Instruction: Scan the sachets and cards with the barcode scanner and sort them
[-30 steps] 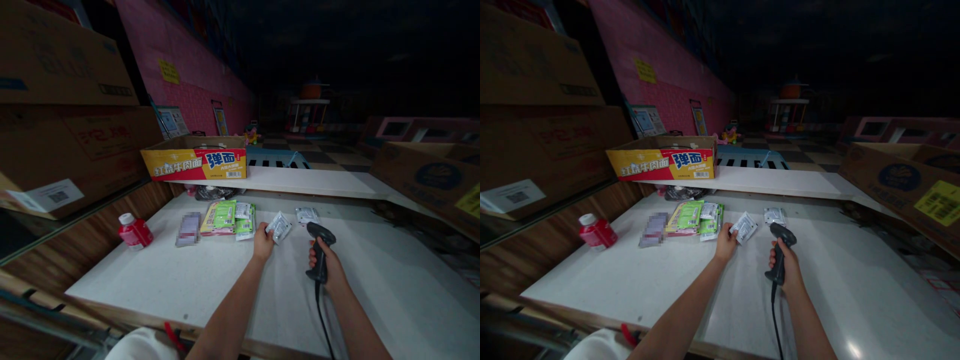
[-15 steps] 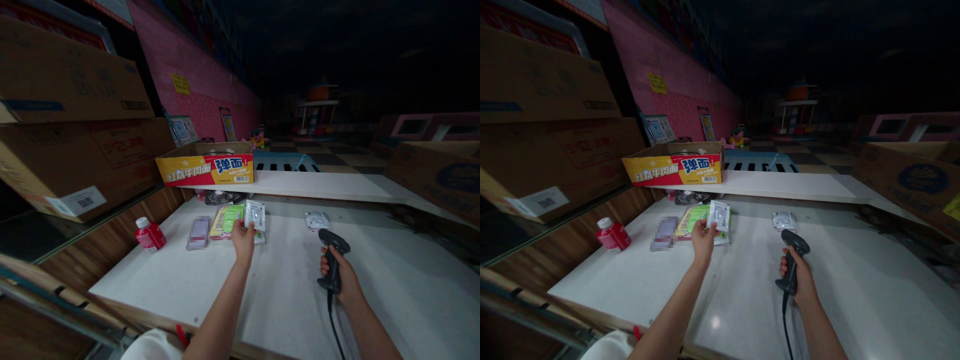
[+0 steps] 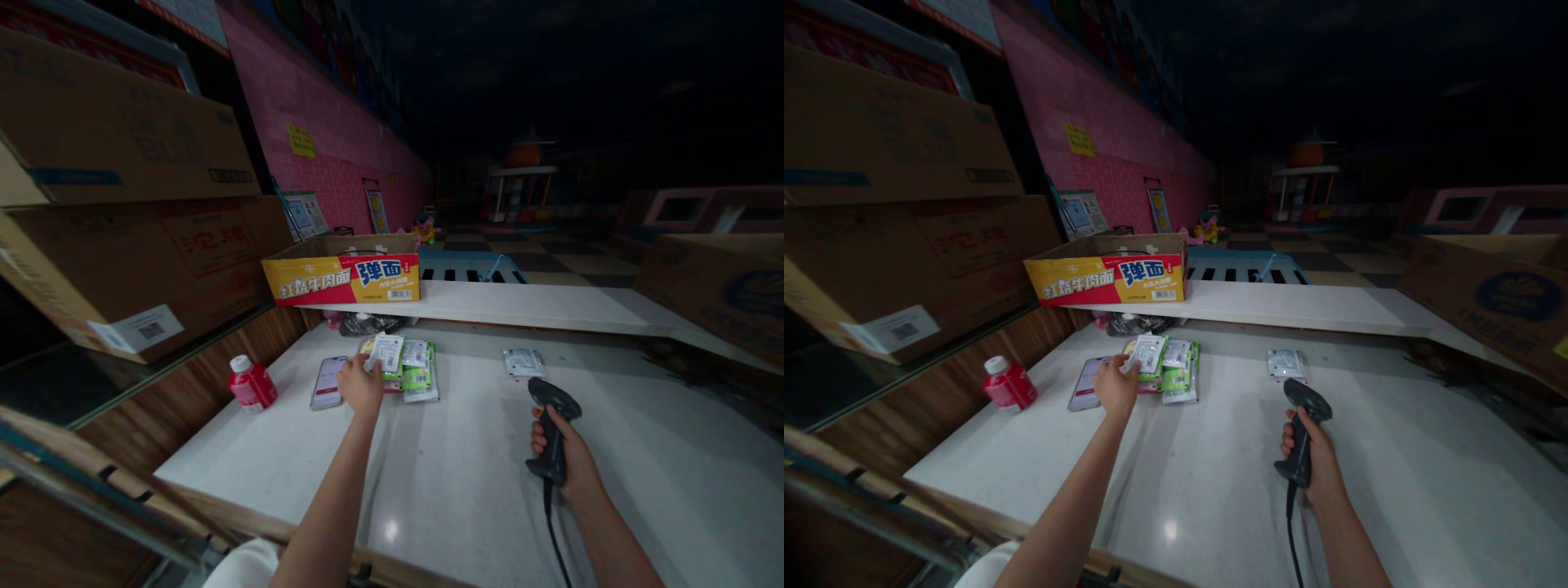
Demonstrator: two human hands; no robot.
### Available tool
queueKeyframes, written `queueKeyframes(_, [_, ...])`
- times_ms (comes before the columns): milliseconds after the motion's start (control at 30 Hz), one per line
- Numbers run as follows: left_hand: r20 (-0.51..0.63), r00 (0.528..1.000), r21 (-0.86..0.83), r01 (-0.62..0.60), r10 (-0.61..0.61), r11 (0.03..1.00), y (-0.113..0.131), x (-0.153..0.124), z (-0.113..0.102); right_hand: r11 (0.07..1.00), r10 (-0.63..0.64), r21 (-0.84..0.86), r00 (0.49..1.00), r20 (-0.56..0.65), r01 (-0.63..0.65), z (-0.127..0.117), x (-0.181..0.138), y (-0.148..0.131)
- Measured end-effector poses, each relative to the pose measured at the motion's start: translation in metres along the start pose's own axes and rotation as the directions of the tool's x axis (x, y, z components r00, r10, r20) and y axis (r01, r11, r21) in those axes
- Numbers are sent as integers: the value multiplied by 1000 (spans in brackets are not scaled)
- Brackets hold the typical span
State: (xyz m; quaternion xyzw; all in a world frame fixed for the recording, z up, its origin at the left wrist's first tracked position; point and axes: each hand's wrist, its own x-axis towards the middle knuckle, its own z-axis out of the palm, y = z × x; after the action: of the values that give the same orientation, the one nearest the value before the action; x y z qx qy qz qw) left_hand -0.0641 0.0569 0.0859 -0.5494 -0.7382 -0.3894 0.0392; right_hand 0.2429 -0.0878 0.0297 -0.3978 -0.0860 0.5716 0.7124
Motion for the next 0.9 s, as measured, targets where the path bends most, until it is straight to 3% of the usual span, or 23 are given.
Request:
queueKeyframes(167, [3,995,0,-103,103,995,-3,-8,3,999,22,-26,1000,22,-21,-4,3,-1])
queueKeyframes(267, [-70,983,-37,-174,171,984,3,-12,2,1000,24,-10,1000,15,-24,-3,3,-1])
queueKeyframes(433, [-165,880,-209,-473,446,856,39,-30,5,1000,11,2,1000,-23,-11,5,1,-3])
queueKeyframes(567, [-58,800,-382,-570,597,727,78,-58,25,1000,-18,-18,997,-72,17,11,-2,-3])
queueKeyframes(667, [135,751,-484,-519,646,704,104,-79,54,999,-51,-10,993,-110,50,12,-3,-4])
queueKeyframes(733, [300,717,-531,-423,630,734,121,-89,77,998,-57,10,989,-134,59,12,-4,-5])
queueKeyframes(833, [547,684,-534,-159,483,830,145,-98,113,997,-54,54,985,-163,64,10,-3,-7])
queueKeyframes(900, [625,675,-499,-41,392,866,161,-101,133,993,-53,92,983,-176,70,9,-2,-7])
